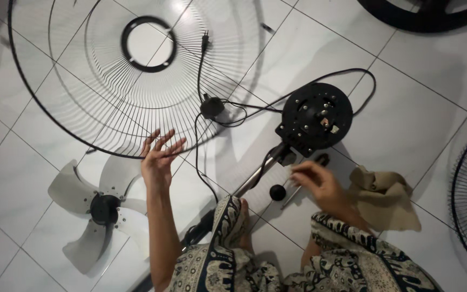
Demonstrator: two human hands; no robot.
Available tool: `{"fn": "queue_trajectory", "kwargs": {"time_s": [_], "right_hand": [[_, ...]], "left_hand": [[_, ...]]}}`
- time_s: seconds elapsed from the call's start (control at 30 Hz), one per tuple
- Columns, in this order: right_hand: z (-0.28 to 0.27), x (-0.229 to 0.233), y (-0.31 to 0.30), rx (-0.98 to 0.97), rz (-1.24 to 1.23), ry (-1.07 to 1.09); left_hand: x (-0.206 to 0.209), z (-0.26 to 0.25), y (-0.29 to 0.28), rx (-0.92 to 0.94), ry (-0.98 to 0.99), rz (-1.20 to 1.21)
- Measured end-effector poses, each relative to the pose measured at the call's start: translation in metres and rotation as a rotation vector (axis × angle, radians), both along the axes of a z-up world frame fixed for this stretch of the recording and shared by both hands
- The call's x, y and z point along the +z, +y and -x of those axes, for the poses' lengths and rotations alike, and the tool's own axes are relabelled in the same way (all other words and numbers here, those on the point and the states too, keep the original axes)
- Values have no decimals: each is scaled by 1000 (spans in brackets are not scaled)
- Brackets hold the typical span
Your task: The person sits on a tiled floor and uses a screwdriver to work on the internal components of an electric fan motor. They repeatedly tighten and loosen screws on the motor housing while handling the fan's power cord and cage.
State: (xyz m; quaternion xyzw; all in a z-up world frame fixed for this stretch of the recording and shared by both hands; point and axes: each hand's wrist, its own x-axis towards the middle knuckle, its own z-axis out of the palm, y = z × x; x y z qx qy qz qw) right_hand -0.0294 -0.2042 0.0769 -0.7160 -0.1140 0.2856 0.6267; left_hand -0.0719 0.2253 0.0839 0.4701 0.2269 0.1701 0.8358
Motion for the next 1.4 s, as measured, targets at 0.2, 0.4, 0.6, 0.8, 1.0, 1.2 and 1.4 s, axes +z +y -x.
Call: {"fn": "queue_trajectory", "kwargs": {"time_s": [0.2, 0.4, 0.6, 0.8, 1.0, 1.2, 1.4], "right_hand": [[-24, 47, -52, -346, -579, -70], [-41, 53, -80, -439, -255, -193], [-53, -55, -102, -1045, 6, -433], [-63, -144, -141, -976, 105, -302], [-27, -145, -180, -770, 24, 54], [6, -146, -161, -600, -89, 131], [14, -111, -144, -584, 279, -177]], "left_hand": [[34, 12, -41, -264, 18, -61], [20, 15, -76, -382, 50, 7], [13, 28, -99, -416, -2, 44], [26, 24, -112, -420, -38, 78], [37, 20, -111, -415, -61, 66], [39, 25, -105, -360, -78, -36], [45, 31, -101, -325, -46, -80]]}}
